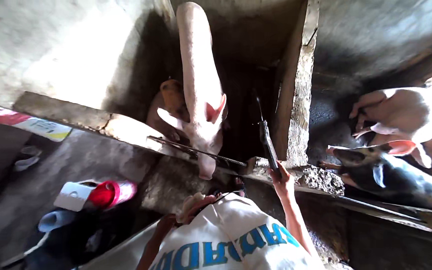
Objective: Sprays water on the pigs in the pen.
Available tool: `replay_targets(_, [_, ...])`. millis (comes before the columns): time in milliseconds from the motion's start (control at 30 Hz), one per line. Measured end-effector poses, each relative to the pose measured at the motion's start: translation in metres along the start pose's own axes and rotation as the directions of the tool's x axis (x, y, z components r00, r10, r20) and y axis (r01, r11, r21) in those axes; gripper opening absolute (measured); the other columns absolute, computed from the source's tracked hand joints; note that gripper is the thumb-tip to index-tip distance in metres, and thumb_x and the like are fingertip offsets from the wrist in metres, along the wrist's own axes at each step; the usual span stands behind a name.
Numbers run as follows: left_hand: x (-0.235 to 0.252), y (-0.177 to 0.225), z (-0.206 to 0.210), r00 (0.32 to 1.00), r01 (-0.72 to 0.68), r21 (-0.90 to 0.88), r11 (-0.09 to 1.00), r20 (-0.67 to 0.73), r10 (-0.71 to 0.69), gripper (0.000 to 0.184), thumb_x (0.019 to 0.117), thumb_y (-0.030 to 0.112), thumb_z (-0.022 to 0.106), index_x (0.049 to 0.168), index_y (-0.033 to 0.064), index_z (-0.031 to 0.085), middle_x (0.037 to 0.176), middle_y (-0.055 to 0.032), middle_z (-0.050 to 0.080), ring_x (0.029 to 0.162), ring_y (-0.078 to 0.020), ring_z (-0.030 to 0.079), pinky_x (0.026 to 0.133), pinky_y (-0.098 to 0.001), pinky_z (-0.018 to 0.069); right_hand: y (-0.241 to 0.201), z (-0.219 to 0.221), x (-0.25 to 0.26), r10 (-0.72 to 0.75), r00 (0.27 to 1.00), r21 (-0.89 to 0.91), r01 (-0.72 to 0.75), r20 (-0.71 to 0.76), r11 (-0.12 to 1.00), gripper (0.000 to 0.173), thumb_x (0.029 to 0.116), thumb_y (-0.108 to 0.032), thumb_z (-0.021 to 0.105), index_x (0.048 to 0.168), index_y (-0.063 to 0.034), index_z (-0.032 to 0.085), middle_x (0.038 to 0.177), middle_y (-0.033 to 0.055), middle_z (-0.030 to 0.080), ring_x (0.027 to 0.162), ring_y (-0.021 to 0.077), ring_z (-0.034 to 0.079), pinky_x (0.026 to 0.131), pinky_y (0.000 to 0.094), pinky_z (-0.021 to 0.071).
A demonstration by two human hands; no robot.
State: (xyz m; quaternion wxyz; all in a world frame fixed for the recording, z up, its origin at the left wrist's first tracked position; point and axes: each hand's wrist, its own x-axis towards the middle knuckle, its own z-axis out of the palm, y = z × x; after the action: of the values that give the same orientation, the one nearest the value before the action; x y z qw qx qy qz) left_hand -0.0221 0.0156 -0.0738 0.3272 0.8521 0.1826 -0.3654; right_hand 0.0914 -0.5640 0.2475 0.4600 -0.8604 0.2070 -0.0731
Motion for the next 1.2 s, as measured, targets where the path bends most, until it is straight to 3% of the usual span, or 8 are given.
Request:
replay_targets(200, [-0.048,0.110,-0.035,0.995,0.097,-0.075,0.992,0.040,-0.094,0.037,0.1031,0.020,0.061,0.134,-0.0011,0.062,0.124,-0.0245,0.068,0.112,-0.0376,0.068,0.100,-0.0556,0.0530,0.003,-0.008,0.002,0.074,0.997,0.078,-0.075,0.006,0.994,0.047,0.0963,-0.018,0.071,0.137,0.0031,0.061,0.093,0.0164,0.073,0.068,0.0173,0.066,0.067,0.0375,0.0567])
replay_targets(433, [-0.042,0.119,-0.043,0.993,0.100,-0.015,0.995,0.061,-0.099,0.037,0.1039,0.023,0.061,0.133,-0.0004,0.063,0.123,-0.0243,0.069,0.109,-0.0364,0.069,0.098,-0.0547,0.0543,0.002,-0.010,0.000,0.075,0.995,-0.014,-0.076,-0.068,0.997,0.047,0.0953,-0.016,0.072,0.137,0.0033,0.062,0.103,0.0208,0.075,0.088,0.0298,0.073,0.087,0.0511,0.0564])
replay_targets(567, [-0.032,0.113,-0.042,0.993,0.095,-0.036,0.995,0.069,-0.093,0.035,0.1015,0.020,0.064,0.130,-0.0005,0.064,0.122,-0.0239,0.069,0.110,-0.0372,0.069,0.098,-0.0565,0.0544,0.009,-0.014,0.003,0.064,0.997,0.012,-0.063,-0.043,0.998,0.048,0.0952,-0.017,0.072,0.137,0.0023,0.062,0.098,0.0190,0.074,0.077,0.0252,0.071,0.075,0.0462,0.0582])
replay_targets(667, [-0.027,0.109,-0.042,0.995,0.090,-0.044,0.995,0.052,-0.088,0.035,0.1020,0.022,0.063,0.129,-0.0008,0.065,0.119,-0.0244,0.069,0.105,-0.0370,0.070,0.094,-0.0563,0.0557,0.009,-0.013,0.004,0.036,0.998,0.008,-0.036,-0.057,0.999,0.048,0.0945,-0.016,0.072,0.138,0.0022,0.062,0.105,0.0199,0.075,0.087,0.0273,0.073,0.085,0.0492,0.0577])
replay_targets(833, [-0.077,0.180,-0.065,0.990,0.125,-0.005,0.992,0.062,-0.124,0.036,0.1051,0.018,0.059,0.132,-0.0060,0.061,0.123,-0.0294,0.066,0.110,-0.0400,0.067,0.099,-0.0550,0.0517,0.002,-0.016,0.008,0.110,0.994,0.240,-0.111,0.015,0.964,0.046,0.0949,-0.016,0.071,0.136,0.0020,0.061,0.088,0.0085,0.071,0.058,0.0058,0.059,0.056,0.0255,0.0524])
replay_targets(933, [-0.077,0.173,-0.063,0.998,0.058,0.004,0.998,0.034,-0.058,0.035,0.1045,0.018,0.059,0.129,-0.0060,0.063,0.116,-0.0287,0.069,0.100,-0.0380,0.070,0.090,-0.0526,0.0567,-0.008,-0.020,0.014,0.132,0.982,0.380,-0.174,0.133,0.909,0.046,0.0953,-0.016,0.070,0.136,0.0020,0.060,0.081,0.0021,0.069,0.053,0.0010,0.054,0.048,0.0192,0.0471])
replay_targets(1033, [-0.083,0.185,-0.065,0.987,0.147,-0.025,0.989,0.071,-0.145,0.035,0.1059,0.016,0.058,0.134,-0.0055,0.059,0.122,-0.0292,0.066,0.106,-0.0396,0.068,0.095,-0.0538,0.0526,-0.021,-0.018,0.022,0.093,0.978,0.423,-0.166,0.188,0.891,0.047,0.0950,-0.017,0.069,0.136,0.0024,0.060,0.080,0.0003,0.068,0.053,0.0007,0.054,0.049,0.0180,0.0471])
replay_targets(1200, [-0.049,0.118,-0.041,0.992,0.127,-0.032,0.991,0.022,-0.126,0.037,0.1030,0.024,0.062,0.131,-0.0003,0.063,0.120,-0.0252,0.069,0.109,-0.0383,0.069,0.098,-0.0563,0.0537,-0.038,-0.003,0.045,0.003,0.980,0.487,-0.101,0.199,0.867,0.049,0.0956,-0.019,0.068,0.138,0.0047,0.057,0.079,-0.0010,0.068,0.053,0.0002,0.054,0.049,0.0179,0.0474])
